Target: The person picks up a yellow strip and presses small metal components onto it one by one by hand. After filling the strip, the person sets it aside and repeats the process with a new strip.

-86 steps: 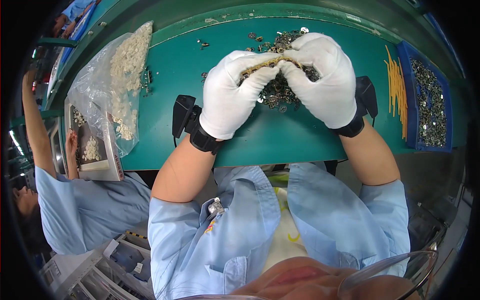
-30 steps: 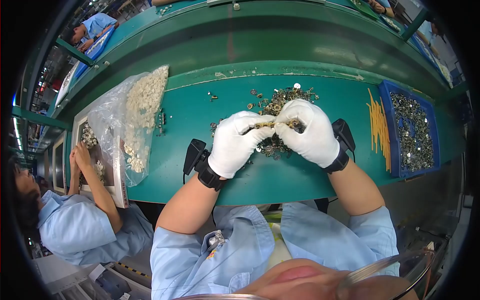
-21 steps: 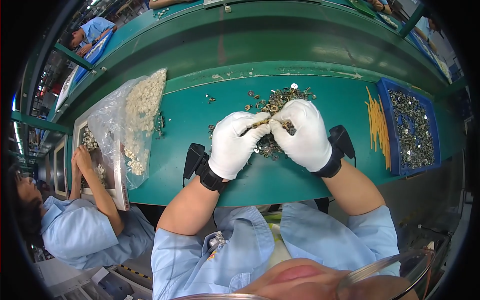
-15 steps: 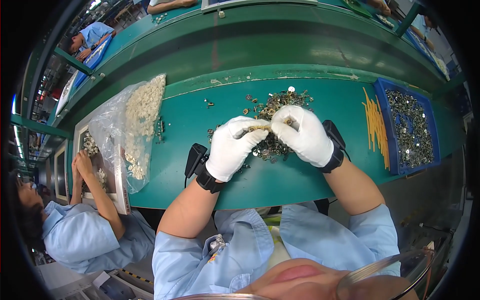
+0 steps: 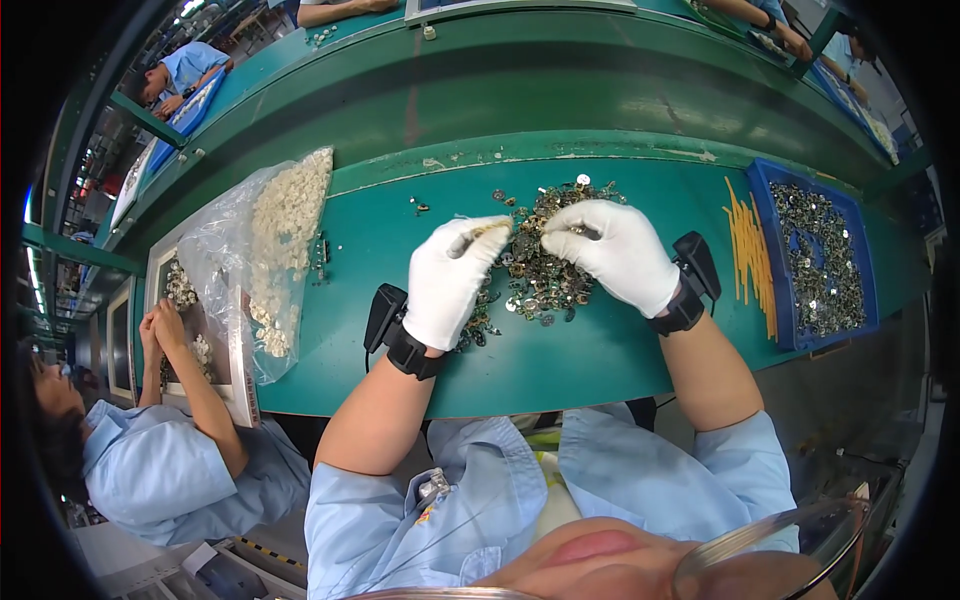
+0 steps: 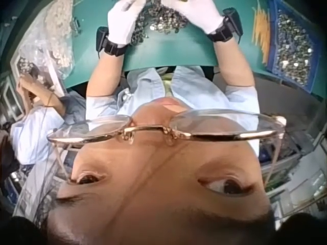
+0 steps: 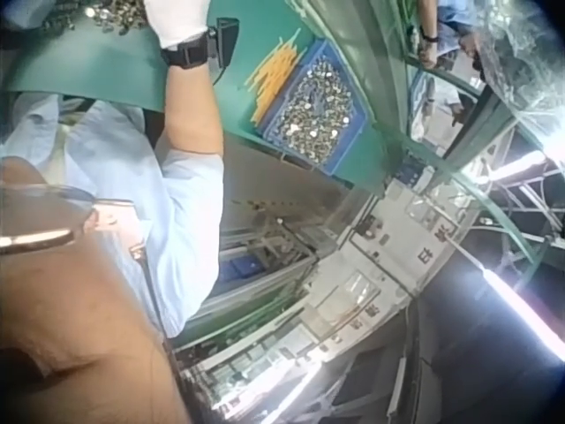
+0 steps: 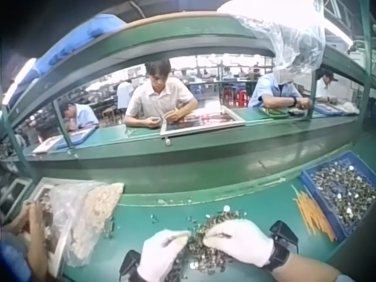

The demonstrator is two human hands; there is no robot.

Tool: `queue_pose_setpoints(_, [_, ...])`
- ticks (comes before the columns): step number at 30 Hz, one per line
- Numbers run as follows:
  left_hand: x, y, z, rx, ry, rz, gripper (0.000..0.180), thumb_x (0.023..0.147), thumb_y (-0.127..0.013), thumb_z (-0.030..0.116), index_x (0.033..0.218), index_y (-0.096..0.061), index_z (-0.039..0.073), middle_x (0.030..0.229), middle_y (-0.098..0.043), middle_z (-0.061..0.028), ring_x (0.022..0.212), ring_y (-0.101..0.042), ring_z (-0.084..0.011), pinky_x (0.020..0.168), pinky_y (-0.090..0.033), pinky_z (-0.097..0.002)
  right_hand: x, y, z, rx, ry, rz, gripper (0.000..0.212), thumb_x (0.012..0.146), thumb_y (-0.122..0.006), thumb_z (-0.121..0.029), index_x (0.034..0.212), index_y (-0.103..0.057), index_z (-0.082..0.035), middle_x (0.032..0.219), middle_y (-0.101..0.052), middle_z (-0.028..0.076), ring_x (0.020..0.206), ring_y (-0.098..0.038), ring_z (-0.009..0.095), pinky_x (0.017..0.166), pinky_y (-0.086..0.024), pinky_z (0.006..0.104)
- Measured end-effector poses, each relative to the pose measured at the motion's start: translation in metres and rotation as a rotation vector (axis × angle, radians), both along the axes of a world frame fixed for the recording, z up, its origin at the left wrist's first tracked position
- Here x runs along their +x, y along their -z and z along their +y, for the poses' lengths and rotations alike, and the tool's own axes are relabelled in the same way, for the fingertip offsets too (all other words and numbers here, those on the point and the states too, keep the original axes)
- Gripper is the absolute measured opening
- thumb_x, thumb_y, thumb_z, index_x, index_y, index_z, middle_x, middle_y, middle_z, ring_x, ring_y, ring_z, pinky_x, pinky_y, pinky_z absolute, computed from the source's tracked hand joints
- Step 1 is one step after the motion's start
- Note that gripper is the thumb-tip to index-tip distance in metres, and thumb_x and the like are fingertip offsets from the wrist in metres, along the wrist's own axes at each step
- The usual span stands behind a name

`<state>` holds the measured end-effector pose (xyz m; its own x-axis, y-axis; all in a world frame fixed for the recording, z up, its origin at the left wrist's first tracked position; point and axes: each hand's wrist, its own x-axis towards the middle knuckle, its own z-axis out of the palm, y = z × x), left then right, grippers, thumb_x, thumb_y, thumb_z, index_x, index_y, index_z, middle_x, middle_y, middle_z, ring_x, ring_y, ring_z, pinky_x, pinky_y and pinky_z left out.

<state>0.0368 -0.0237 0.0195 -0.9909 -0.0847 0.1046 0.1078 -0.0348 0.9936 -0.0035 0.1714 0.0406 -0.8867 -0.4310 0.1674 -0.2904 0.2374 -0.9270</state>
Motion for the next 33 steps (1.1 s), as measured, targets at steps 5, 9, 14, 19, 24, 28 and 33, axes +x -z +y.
queue_pose_setpoints(5, [0.002,-0.001,0.004,-0.152,0.064,-0.033,0.018,0.084,-0.067,0.012,0.098,-0.069,0.001,0.088,-0.063,-0.0047,0.08,-0.058,-0.0105,0.071,-0.046,-0.0232,-0.006,0.005,0.004,0.302,0.027,0.228,0.022,0.08,-0.066,-0.015,0.097,-0.067,-0.001,0.077,-0.064,0.013,0.069,-0.061,0.022,0.067,-0.047,0.0306])
queue_pose_setpoints(9, [0.001,0.001,0.003,-0.122,0.073,-0.012,0.018,0.084,-0.068,0.013,0.098,-0.069,0.001,0.086,-0.062,-0.0044,0.078,-0.058,-0.0102,0.07,-0.046,-0.0228,-0.005,0.003,0.005,0.387,0.038,0.422,0.023,0.079,-0.067,-0.016,0.097,-0.068,-0.002,0.079,-0.065,0.015,0.071,-0.061,0.027,0.067,-0.047,0.0339])
queue_pose_setpoints(14, [0.001,0.002,0.003,-0.167,0.065,-0.021,0.019,0.084,-0.067,0.013,0.098,-0.068,0.001,0.087,-0.063,-0.0045,0.078,-0.058,-0.0108,0.07,-0.046,-0.0234,-0.004,-0.004,0.008,0.387,0.036,0.455,0.021,0.077,-0.067,-0.015,0.093,-0.068,-0.002,0.076,-0.064,0.013,0.071,-0.06,0.028,0.065,-0.046,0.0365])
queue_pose_setpoints(19, [0.0,0.004,0.002,-0.202,0.071,0.011,0.02,0.084,-0.067,0.013,0.099,-0.068,0.001,0.088,-0.063,-0.0052,0.079,-0.058,-0.0124,0.071,-0.046,-0.0245,-0.003,-0.015,0.007,0.368,0.068,0.458,0.018,0.076,-0.069,-0.015,0.088,-0.069,-0.002,0.074,-0.062,0.012,0.071,-0.059,0.027,0.065,-0.046,0.0368])
queue_pose_setpoints(24, [0.0,0.003,0.003,-0.205,0.077,0.024,0.021,0.085,-0.065,0.013,0.102,-0.067,0.002,0.092,-0.064,-0.0068,0.081,-0.059,-0.0139,0.074,-0.047,-0.025,-0.007,-0.007,0.011,0.331,0.103,0.468,0.014,0.076,-0.069,-0.013,0.085,-0.068,-0.002,0.075,-0.062,0.01,0.072,-0.059,0.023,0.065,-0.046,0.0327])
queue_pose_setpoints(28, [-0.001,0.004,0.003,-0.166,0.058,0.13,0.021,0.087,-0.063,0.013,0.104,-0.067,0.002,0.095,-0.064,-0.0076,0.083,-0.06,-0.014,0.076,-0.047,-0.0248,-0.005,-0.012,0.012,0.301,0.112,0.296,0.014,0.078,-0.067,-0.011,0.089,-0.067,-0.002,0.077,-0.063,0.008,0.075,-0.06,0.021,0.067,-0.047,0.0297])
queue_pose_setpoints(33, [-0.002,0.003,0.002,-0.245,0.075,0.098,0.021,0.088,-0.062,0.013,0.106,-0.066,0.002,0.097,-0.064,-0.0077,0.085,-0.06,-0.0138,0.077,-0.047,-0.0244,-0.006,-0.005,0.011,0.307,0.065,0.268,0.016,0.08,-0.065,-0.009,0.094,-0.066,-0.001,0.085,-0.065,0.01,0.081,-0.062,0.021,0.073,-0.048,0.0286])
